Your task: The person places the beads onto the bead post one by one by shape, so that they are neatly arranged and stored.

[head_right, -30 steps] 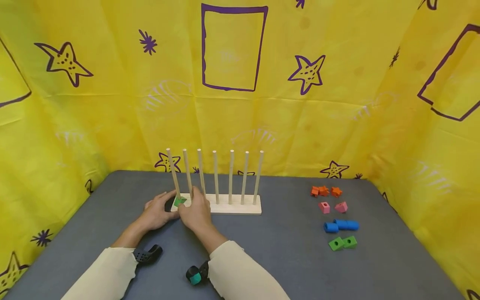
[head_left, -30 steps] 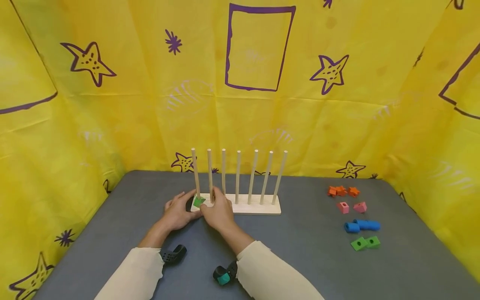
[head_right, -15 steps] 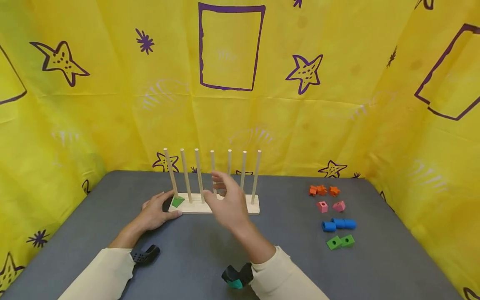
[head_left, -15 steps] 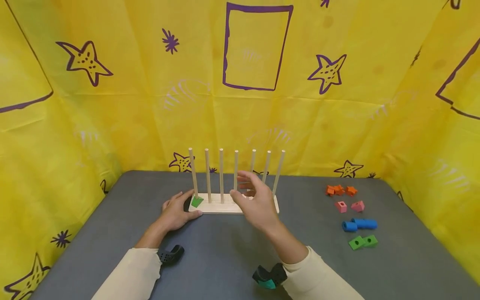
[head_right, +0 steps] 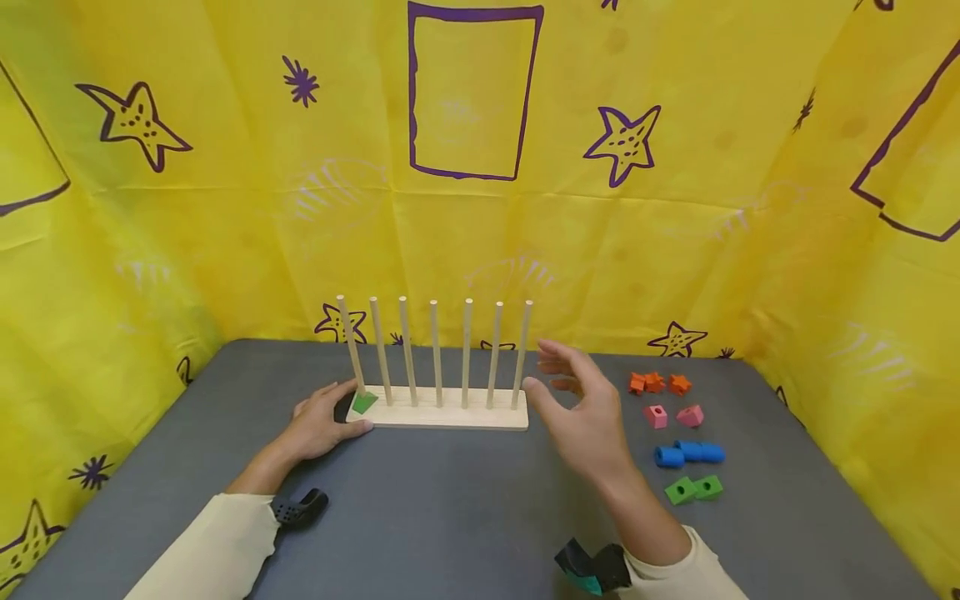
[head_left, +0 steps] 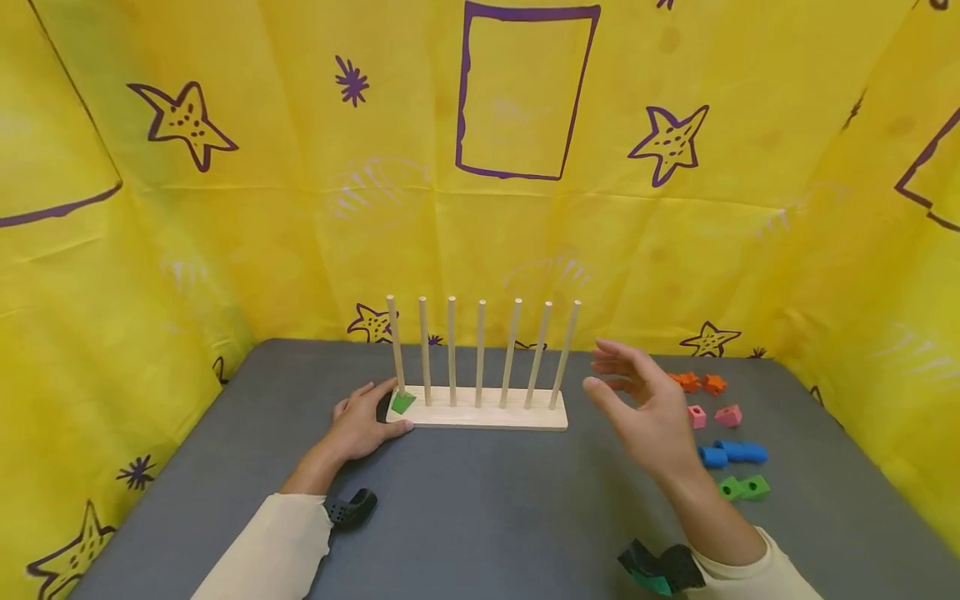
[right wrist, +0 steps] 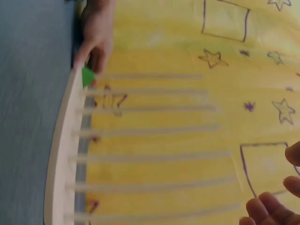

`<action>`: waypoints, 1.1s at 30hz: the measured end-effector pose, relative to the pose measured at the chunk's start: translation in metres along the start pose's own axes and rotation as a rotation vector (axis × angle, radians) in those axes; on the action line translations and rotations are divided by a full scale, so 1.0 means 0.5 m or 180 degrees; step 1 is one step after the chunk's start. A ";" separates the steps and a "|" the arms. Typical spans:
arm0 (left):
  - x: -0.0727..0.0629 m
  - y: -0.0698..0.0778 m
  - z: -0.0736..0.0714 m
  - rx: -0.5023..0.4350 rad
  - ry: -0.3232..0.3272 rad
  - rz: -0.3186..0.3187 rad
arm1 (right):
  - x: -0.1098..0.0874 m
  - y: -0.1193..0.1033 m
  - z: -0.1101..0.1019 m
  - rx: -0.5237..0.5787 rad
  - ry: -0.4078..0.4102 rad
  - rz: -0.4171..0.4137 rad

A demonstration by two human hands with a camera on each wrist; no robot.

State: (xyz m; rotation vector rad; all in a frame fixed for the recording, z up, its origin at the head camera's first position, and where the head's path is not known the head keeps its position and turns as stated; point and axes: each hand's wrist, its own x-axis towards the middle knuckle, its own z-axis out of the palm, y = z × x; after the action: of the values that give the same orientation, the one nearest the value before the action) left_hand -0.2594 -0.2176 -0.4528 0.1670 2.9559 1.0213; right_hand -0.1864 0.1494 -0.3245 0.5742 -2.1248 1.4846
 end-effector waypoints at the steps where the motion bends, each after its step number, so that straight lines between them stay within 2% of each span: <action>1: 0.000 0.001 0.001 -0.0008 -0.0005 -0.0001 | -0.003 0.000 -0.014 -0.0031 0.0036 -0.0006; 6: 0.001 0.001 0.004 -0.0025 0.0002 -0.0010 | -0.018 0.007 -0.079 -0.0184 0.0249 -0.0032; 9: 0.001 0.001 0.004 -0.0033 0.0001 -0.0006 | -0.026 0.013 -0.116 -0.0363 0.0375 0.0056; 14: 0.002 0.000 0.001 -0.0023 0.0011 -0.0013 | -0.038 0.030 -0.170 -0.0634 0.0555 0.0345; 19: 0.000 0.001 0.000 0.0004 0.0007 -0.0038 | -0.055 0.052 -0.207 -0.0727 0.0719 0.0618; 25: -0.002 0.002 0.004 -0.0011 0.0016 -0.0018 | -0.081 0.092 -0.245 -0.0764 0.0884 0.0713; 33: 0.000 0.006 0.002 -0.0032 0.0024 -0.0056 | -0.123 0.149 -0.299 -0.1036 0.0858 0.1122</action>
State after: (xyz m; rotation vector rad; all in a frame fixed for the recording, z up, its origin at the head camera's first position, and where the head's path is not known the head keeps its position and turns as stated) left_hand -0.2592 -0.2147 -0.4520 0.1370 2.9529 1.0371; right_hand -0.1593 0.3188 -0.3726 -0.1186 -2.2564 1.2564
